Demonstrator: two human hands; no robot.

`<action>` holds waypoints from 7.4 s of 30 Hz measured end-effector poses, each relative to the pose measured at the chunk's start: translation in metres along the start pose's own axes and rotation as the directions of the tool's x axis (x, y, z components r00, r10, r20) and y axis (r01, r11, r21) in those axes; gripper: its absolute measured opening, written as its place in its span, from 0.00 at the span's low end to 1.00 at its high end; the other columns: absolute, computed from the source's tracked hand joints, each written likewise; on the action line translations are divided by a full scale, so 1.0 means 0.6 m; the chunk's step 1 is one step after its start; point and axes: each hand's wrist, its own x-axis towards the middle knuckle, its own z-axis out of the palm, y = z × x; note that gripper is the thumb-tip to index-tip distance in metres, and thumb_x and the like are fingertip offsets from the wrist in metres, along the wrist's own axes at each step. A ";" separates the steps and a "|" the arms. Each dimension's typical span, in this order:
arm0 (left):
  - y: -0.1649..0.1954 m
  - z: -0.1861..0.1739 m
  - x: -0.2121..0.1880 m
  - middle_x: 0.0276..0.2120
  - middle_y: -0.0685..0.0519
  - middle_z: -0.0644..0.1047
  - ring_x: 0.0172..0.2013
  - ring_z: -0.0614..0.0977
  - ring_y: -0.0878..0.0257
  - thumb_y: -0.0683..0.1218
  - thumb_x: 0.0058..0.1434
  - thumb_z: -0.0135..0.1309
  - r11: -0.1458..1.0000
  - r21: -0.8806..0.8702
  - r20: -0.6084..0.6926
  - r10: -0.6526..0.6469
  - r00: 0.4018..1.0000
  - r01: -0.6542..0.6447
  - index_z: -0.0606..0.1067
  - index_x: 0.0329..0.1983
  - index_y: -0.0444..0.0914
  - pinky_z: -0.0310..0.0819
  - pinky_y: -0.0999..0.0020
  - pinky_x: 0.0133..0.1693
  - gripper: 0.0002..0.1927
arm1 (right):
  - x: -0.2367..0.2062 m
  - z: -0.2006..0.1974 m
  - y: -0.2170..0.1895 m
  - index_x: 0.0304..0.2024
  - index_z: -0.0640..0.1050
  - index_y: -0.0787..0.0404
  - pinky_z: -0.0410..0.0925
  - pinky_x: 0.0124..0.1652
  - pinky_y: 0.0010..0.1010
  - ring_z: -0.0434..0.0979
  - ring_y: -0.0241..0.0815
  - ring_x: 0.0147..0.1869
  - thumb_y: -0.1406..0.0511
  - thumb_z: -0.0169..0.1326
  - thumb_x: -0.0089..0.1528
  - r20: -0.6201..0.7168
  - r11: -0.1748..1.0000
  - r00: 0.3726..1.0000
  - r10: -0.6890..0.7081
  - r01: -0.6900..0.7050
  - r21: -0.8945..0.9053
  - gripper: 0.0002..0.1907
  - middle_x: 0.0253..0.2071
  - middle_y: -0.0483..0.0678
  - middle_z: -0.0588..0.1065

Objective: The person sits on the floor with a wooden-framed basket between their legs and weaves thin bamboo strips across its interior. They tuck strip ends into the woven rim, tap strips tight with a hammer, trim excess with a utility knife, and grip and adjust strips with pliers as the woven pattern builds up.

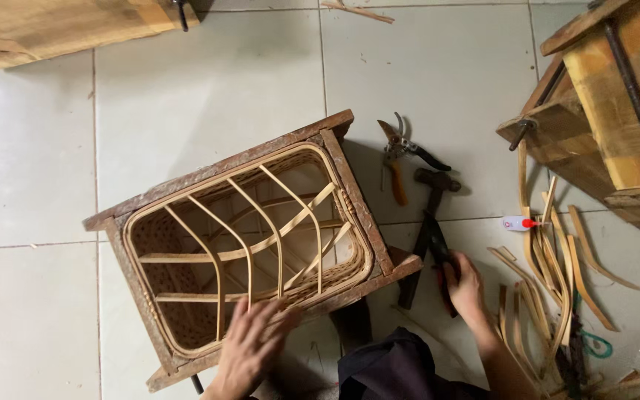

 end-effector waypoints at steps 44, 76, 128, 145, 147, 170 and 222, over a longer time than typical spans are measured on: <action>0.099 0.039 0.245 0.74 0.59 0.65 0.65 0.71 0.62 0.47 0.73 0.45 0.873 -0.080 -0.176 0.463 0.869 -0.481 0.63 0.75 0.56 0.58 0.56 0.75 0.27 | 0.045 -0.040 -0.030 0.71 0.63 0.58 0.66 0.39 0.41 0.70 0.49 0.45 0.60 0.54 0.61 0.504 0.692 0.834 0.224 -0.501 0.520 0.36 0.48 0.53 0.70; -0.197 -0.073 -0.089 0.62 0.49 0.73 0.61 0.77 0.57 0.43 0.59 0.62 0.228 -0.899 -0.122 -0.951 0.285 0.374 0.65 0.67 0.38 0.77 0.61 0.58 0.33 | 0.112 0.211 -0.885 0.64 0.66 0.62 0.71 0.34 0.43 0.76 0.44 0.33 0.67 0.46 0.59 0.974 0.549 0.120 0.191 0.810 -0.207 0.28 0.38 0.54 0.77; -0.230 -0.058 -0.118 0.54 0.45 0.80 0.58 0.80 0.54 0.42 0.49 0.71 -0.047 -0.967 0.111 -0.963 0.244 0.252 0.73 0.58 0.33 0.80 0.59 0.55 0.32 | 0.100 0.284 -0.957 0.51 0.76 0.67 0.72 0.45 0.47 0.81 0.53 0.47 0.59 0.48 0.56 0.949 0.498 0.082 0.304 0.836 -0.231 0.25 0.44 0.61 0.79; -0.240 -0.070 -0.135 0.63 0.45 0.72 0.66 0.72 0.54 0.39 0.50 0.69 -0.170 -0.973 0.220 -0.882 0.417 0.154 0.68 0.64 0.32 0.74 0.58 0.63 0.38 | 0.117 0.292 -0.936 0.47 0.78 0.69 0.66 0.37 0.45 0.74 0.47 0.37 0.61 0.48 0.57 0.910 0.454 -0.001 0.415 0.867 -0.206 0.21 0.38 0.58 0.77; -0.238 -0.086 -0.141 0.65 0.45 0.71 0.69 0.69 0.54 0.38 0.49 0.69 -0.162 -0.964 0.248 -0.835 0.491 0.211 0.65 0.67 0.33 0.71 0.58 0.65 0.41 | 0.122 0.275 -0.923 0.54 0.70 0.63 0.65 0.37 0.44 0.70 0.46 0.37 0.61 0.50 0.58 0.893 0.518 -0.010 0.451 0.817 -0.252 0.23 0.37 0.55 0.75; -0.223 -0.079 -0.134 0.65 0.44 0.70 0.69 0.69 0.50 0.42 0.49 0.70 -0.159 -0.963 0.237 -0.884 0.403 0.217 0.66 0.67 0.33 0.74 0.54 0.62 0.42 | 0.040 0.247 -0.898 0.57 0.67 0.66 0.73 0.42 0.47 0.81 0.51 0.44 0.61 0.46 0.60 0.941 0.545 0.051 0.336 0.804 -0.238 0.25 0.42 0.59 0.78; 0.009 0.009 -0.083 0.61 0.46 0.68 0.61 0.68 0.49 0.55 0.65 0.50 0.931 0.087 -0.162 -0.338 0.927 0.354 0.59 0.75 0.49 0.49 0.42 0.68 0.35 | -0.005 -0.070 -0.287 0.70 0.63 0.65 0.68 0.59 0.33 0.79 0.42 0.58 0.58 0.43 0.68 0.929 0.860 0.339 -0.151 -0.418 0.292 0.30 0.54 0.51 0.78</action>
